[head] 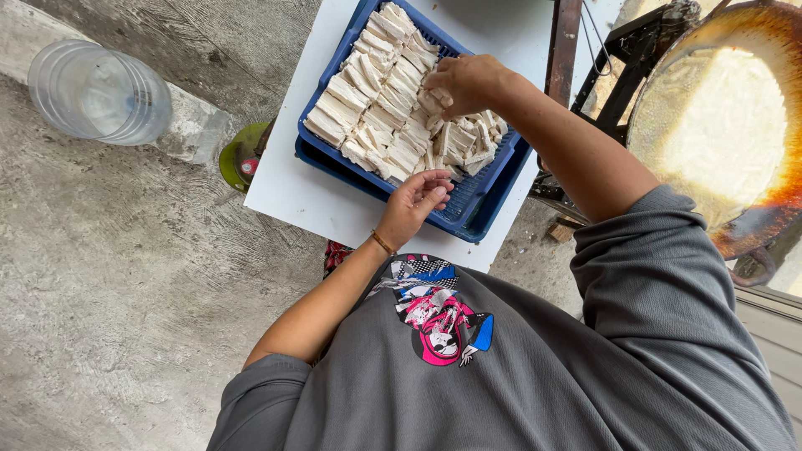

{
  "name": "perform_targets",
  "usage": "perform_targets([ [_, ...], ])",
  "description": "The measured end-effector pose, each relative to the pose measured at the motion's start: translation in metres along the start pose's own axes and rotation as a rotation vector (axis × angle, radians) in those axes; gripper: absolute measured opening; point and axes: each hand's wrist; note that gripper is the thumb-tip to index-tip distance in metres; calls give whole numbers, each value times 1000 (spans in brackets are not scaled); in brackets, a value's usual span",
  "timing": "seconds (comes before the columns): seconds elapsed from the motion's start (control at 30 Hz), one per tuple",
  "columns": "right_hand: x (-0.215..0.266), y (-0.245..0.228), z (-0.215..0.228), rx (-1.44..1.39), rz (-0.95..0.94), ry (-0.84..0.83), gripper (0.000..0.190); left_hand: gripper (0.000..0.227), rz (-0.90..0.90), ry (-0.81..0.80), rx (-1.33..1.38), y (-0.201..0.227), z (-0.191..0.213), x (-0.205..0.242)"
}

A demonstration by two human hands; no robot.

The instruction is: The person separates blocks of tofu from a blue basket and places them into a large wok containing hot oil.

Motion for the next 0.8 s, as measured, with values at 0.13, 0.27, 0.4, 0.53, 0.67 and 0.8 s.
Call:
perform_targets([
  [0.13, 2, -1, 3, 7, -29, -49, 70, 37, 115, 6, 210, -5, -2, -14],
  [0.27, -3, -5, 1, -30, -53, -88, 78, 37, 234, 37, 443, -5, -4, -29],
  [0.4, -4, -2, -2, -89, -65, -67, 73, 38, 286, 71, 572, -9, -4, -43],
  [0.53, 2, -1, -8, -147, -69, 3, 69, 41, 313, 109, 670, -15, -2, -60],
  [0.67, 17, 8, -13, -247, -1, 186, 53, 51, 344, 106, 776, -19, -3, -84],
  [0.8, 41, 4, -29, -321, -51, 385, 40, 65, 393, 90, 905, -27, -6, -106],
])
Point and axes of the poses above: each hand's wrist, its own x-axis away from the middle knuckle, its own z-axis out of the back of the hand, y = z × x, and after that the axes turned 2 degrees about x, right-handed
